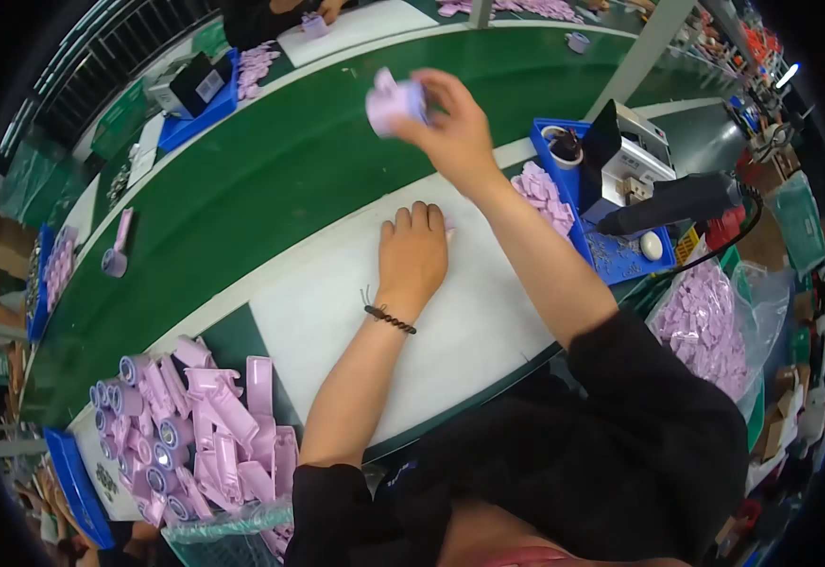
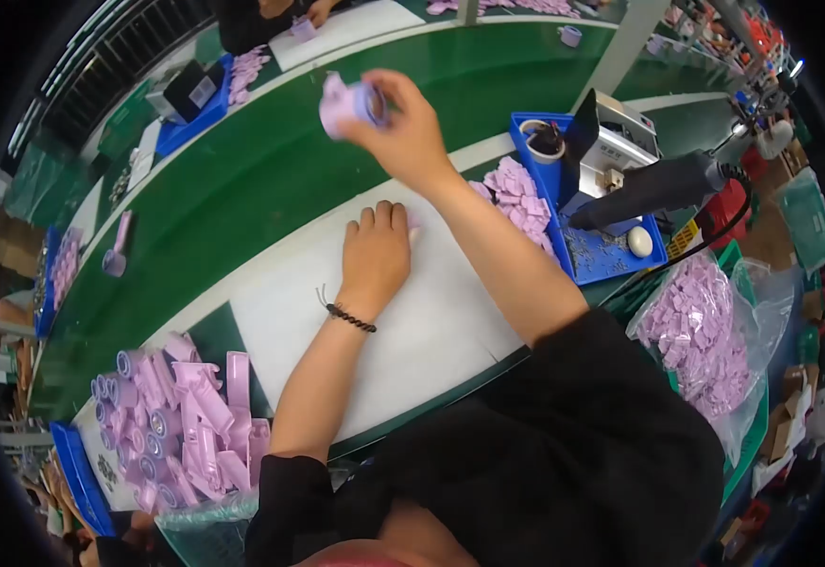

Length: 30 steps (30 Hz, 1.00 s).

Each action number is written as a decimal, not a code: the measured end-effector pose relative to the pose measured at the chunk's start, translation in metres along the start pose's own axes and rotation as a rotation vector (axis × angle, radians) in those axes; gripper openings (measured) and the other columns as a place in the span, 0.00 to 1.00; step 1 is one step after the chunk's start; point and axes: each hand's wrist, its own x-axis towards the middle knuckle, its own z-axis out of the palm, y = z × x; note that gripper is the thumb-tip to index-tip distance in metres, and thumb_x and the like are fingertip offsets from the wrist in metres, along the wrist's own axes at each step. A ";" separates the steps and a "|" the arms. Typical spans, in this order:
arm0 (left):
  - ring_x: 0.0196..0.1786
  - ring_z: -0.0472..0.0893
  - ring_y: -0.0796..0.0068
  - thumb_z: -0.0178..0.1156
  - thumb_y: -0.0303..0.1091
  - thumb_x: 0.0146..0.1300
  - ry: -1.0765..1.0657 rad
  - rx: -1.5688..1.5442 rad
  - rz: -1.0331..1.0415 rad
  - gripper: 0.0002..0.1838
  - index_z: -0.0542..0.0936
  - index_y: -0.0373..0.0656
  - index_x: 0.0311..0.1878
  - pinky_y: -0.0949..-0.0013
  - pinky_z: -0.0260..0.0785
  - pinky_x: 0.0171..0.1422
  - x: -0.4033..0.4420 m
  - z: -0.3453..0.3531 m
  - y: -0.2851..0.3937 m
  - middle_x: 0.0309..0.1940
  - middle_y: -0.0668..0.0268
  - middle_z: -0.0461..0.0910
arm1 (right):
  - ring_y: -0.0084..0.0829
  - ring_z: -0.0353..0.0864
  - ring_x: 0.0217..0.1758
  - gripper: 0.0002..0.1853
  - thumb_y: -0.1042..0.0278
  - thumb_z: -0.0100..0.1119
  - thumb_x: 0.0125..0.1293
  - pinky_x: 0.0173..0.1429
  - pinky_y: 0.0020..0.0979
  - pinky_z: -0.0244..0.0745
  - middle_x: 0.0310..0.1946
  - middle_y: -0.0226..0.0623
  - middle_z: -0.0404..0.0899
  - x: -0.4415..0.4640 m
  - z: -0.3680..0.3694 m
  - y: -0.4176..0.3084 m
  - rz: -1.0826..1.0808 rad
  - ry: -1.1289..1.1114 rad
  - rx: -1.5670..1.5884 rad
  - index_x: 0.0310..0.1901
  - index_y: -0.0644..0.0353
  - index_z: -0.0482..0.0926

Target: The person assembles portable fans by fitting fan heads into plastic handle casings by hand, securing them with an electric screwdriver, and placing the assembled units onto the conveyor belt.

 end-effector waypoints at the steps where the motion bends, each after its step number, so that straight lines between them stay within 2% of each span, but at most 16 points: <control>1: 0.38 0.74 0.63 0.56 0.36 0.64 -0.049 -0.048 -0.044 0.15 0.77 0.42 0.51 0.65 0.68 0.43 0.000 0.004 -0.004 0.43 0.61 0.76 | 0.37 0.80 0.52 0.33 0.74 0.74 0.54 0.56 0.31 0.78 0.55 0.44 0.76 -0.023 -0.008 -0.014 -0.046 -0.081 0.015 0.61 0.61 0.71; 4: 0.40 0.77 0.60 0.54 0.34 0.65 -0.207 -0.212 -0.169 0.15 0.77 0.42 0.53 0.62 0.70 0.44 -0.001 0.012 -0.011 0.43 0.59 0.77 | 0.36 0.78 0.56 0.38 0.78 0.76 0.49 0.61 0.34 0.75 0.58 0.43 0.75 -0.093 -0.047 -0.029 0.067 -0.157 0.091 0.64 0.61 0.69; 6: 0.41 0.81 0.54 0.54 0.31 0.65 -0.109 -0.390 -0.182 0.17 0.75 0.41 0.56 0.58 0.74 0.45 0.001 0.010 -0.024 0.44 0.55 0.80 | 0.36 0.78 0.56 0.40 0.81 0.73 0.47 0.63 0.35 0.72 0.58 0.43 0.76 -0.132 -0.072 -0.041 0.192 -0.169 -0.052 0.64 0.60 0.68; 7: 0.41 0.81 0.54 0.54 0.31 0.65 -0.116 -0.398 -0.204 0.17 0.75 0.41 0.56 0.58 0.74 0.45 0.001 0.006 -0.031 0.44 0.55 0.80 | 0.36 0.78 0.56 0.40 0.81 0.73 0.47 0.63 0.35 0.72 0.58 0.43 0.76 -0.143 -0.076 -0.044 0.211 -0.184 -0.056 0.64 0.60 0.68; 9: 0.40 0.84 0.52 0.50 0.24 0.64 -0.134 -0.674 -0.504 0.19 0.74 0.41 0.59 0.57 0.77 0.44 0.002 0.000 -0.043 0.44 0.53 0.83 | 0.35 0.79 0.54 0.39 0.80 0.73 0.45 0.63 0.34 0.72 0.56 0.41 0.77 -0.159 -0.092 -0.052 0.241 -0.243 -0.334 0.63 0.59 0.70; 11: 0.37 0.85 0.58 0.46 0.19 0.63 0.083 -0.926 -0.552 0.22 0.73 0.40 0.61 0.60 0.77 0.42 -0.011 0.028 -0.062 0.42 0.54 0.84 | 0.36 0.77 0.56 0.37 0.77 0.74 0.46 0.65 0.35 0.70 0.56 0.39 0.77 -0.167 -0.098 -0.051 0.315 -0.480 -0.575 0.61 0.58 0.72; 12: 0.37 0.85 0.58 0.46 0.19 0.63 0.085 -0.921 -0.583 0.22 0.73 0.40 0.61 0.60 0.77 0.42 -0.010 0.026 -0.062 0.42 0.54 0.84 | 0.36 0.77 0.56 0.37 0.77 0.74 0.46 0.65 0.35 0.70 0.56 0.39 0.77 -0.170 -0.092 -0.047 0.326 -0.510 -0.570 0.61 0.58 0.72; 14: 0.33 0.85 0.65 0.42 0.19 0.63 -0.025 -1.163 -0.660 0.23 0.72 0.39 0.61 0.64 0.77 0.36 -0.007 0.001 -0.063 0.38 0.56 0.83 | 0.36 0.74 0.61 0.33 0.73 0.76 0.48 0.68 0.36 0.67 0.57 0.37 0.76 -0.176 -0.078 -0.039 0.231 -0.523 -0.488 0.59 0.56 0.75; 15: 0.33 0.85 0.65 0.42 0.19 0.63 -0.015 -1.153 -0.696 0.23 0.72 0.39 0.61 0.64 0.77 0.36 -0.009 -0.011 -0.061 0.38 0.56 0.83 | 0.36 0.74 0.61 0.33 0.73 0.76 0.48 0.68 0.36 0.67 0.57 0.37 0.76 -0.178 -0.079 -0.037 0.240 -0.556 -0.476 0.59 0.56 0.75; 19: 0.24 0.80 0.72 0.42 0.20 0.65 0.045 -1.430 -1.038 0.22 0.73 0.40 0.60 0.70 0.72 0.27 -0.007 -0.065 -0.052 0.33 0.58 0.81 | 0.36 0.71 0.63 0.34 0.74 0.77 0.49 0.68 0.33 0.65 0.59 0.39 0.74 -0.176 -0.081 -0.023 0.218 -0.576 -0.424 0.59 0.55 0.73; 20: 0.23 0.78 0.74 0.44 0.23 0.68 0.001 -1.409 -0.988 0.18 0.74 0.41 0.59 0.73 0.71 0.26 -0.008 -0.086 -0.050 0.31 0.60 0.80 | 0.36 0.71 0.63 0.34 0.74 0.77 0.49 0.68 0.33 0.65 0.59 0.39 0.74 -0.174 -0.080 -0.021 0.223 -0.587 -0.413 0.59 0.55 0.73; 22: 0.21 0.76 0.76 0.47 0.27 0.72 -0.057 -1.382 -0.951 0.15 0.75 0.43 0.58 0.75 0.71 0.25 -0.027 -0.120 -0.042 0.28 0.63 0.79 | 0.38 0.71 0.63 0.35 0.73 0.77 0.49 0.68 0.34 0.65 0.59 0.41 0.73 -0.174 -0.075 -0.023 0.214 -0.442 -0.171 0.59 0.57 0.71; 24: 0.21 0.74 0.78 0.50 0.29 0.72 -0.530 -1.509 -0.868 0.13 0.76 0.42 0.56 0.76 0.69 0.24 -0.045 -0.142 -0.031 0.27 0.64 0.79 | 0.39 0.71 0.63 0.36 0.73 0.77 0.49 0.68 0.35 0.65 0.60 0.43 0.72 -0.169 -0.072 -0.027 0.199 -0.288 0.062 0.60 0.58 0.69; 26: 0.21 0.74 0.79 0.52 0.30 0.72 -0.807 -1.538 -0.702 0.12 0.77 0.40 0.55 0.77 0.67 0.25 -0.055 -0.157 -0.011 0.27 0.65 0.79 | 0.39 0.71 0.63 0.36 0.73 0.77 0.49 0.68 0.35 0.65 0.60 0.43 0.72 -0.159 -0.070 -0.031 0.172 -0.317 0.082 0.60 0.58 0.68; 30: 0.21 0.74 0.80 0.54 0.30 0.72 -0.756 -1.613 -0.799 0.12 0.77 0.38 0.54 0.78 0.67 0.26 -0.079 -0.129 0.025 0.27 0.66 0.79 | 0.40 0.71 0.62 0.38 0.74 0.77 0.48 0.69 0.36 0.64 0.61 0.45 0.71 -0.147 -0.068 -0.033 0.094 -0.413 0.105 0.60 0.59 0.65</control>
